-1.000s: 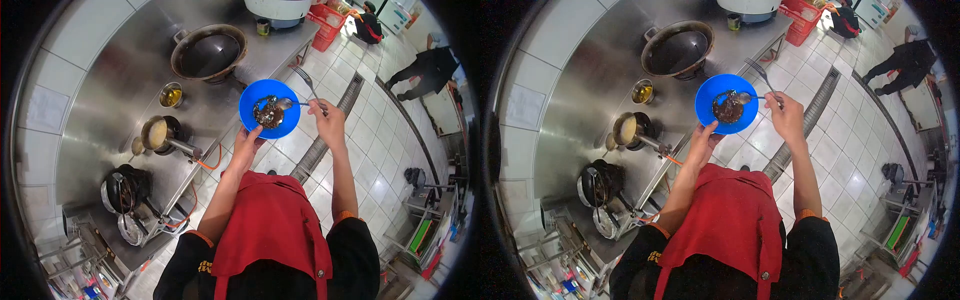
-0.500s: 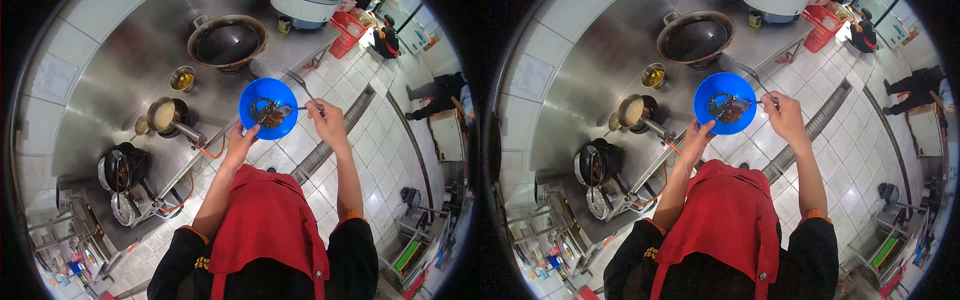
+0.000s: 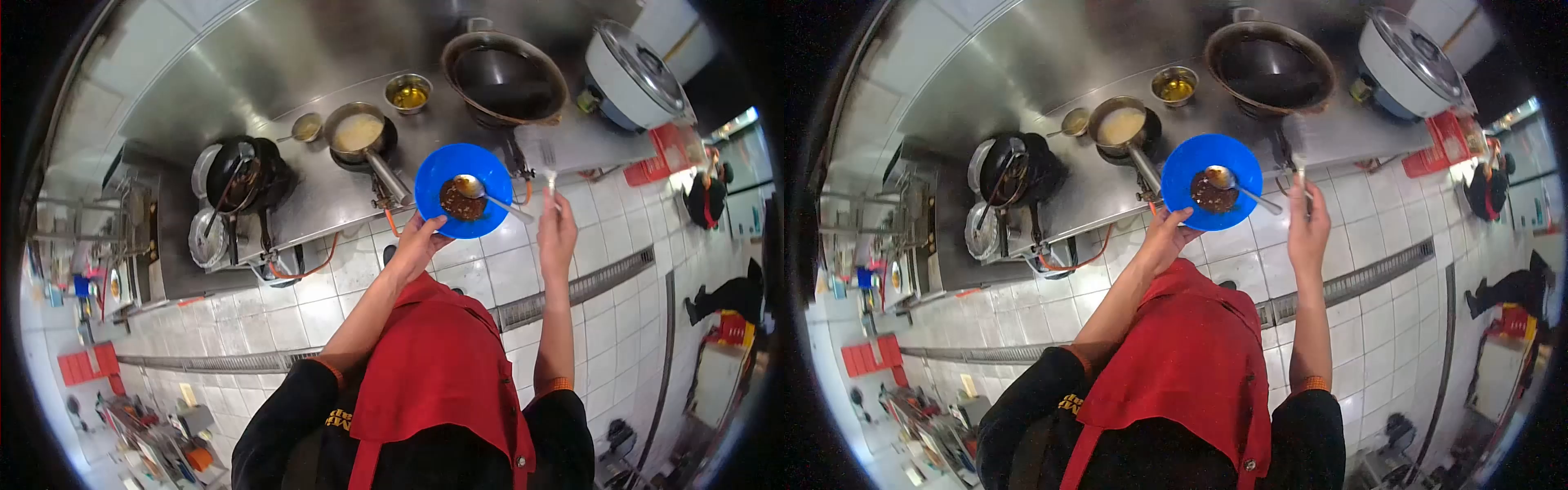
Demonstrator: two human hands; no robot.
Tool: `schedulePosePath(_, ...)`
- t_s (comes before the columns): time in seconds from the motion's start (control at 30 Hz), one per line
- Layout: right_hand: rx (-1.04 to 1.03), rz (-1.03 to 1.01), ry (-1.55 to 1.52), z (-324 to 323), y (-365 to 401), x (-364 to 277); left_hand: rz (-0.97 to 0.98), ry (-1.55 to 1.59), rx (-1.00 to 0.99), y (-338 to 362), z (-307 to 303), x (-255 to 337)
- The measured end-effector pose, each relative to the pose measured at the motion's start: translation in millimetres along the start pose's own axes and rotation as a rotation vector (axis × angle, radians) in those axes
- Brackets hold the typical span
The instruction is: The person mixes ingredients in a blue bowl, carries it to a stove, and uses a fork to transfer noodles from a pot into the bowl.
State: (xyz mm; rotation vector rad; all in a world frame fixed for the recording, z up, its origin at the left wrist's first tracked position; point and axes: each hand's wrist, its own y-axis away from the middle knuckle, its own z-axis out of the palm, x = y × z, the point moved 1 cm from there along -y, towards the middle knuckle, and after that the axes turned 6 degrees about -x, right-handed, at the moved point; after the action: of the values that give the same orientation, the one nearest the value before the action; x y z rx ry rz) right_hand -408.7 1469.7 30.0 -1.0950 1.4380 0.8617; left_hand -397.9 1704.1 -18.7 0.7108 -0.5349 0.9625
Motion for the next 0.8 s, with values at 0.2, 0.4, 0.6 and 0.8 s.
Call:
schedulePosePath(0.2,-0.086,-0.063,0.058,35.1,-45.7,55.1,0.181,0.092,0.240,42.4,-64.8,42.1)
schedulePosePath(0.4,-0.435,-0.220,0.369,164.2,-114.8,38.5,0.415,0.113,0.450,94.0,-138.4,85.5)
schedulePosePath(0.6,-0.508,-0.247,0.677,266.6,-177.9,28.0,0.545,0.133,0.620,136.4,-183.4,115.9)
schedulePosePath(0.8,-0.628,-0.262,1.289,363.2,-215.3,66.9,0.470,0.095,0.759,161.4,-229.5,120.2)
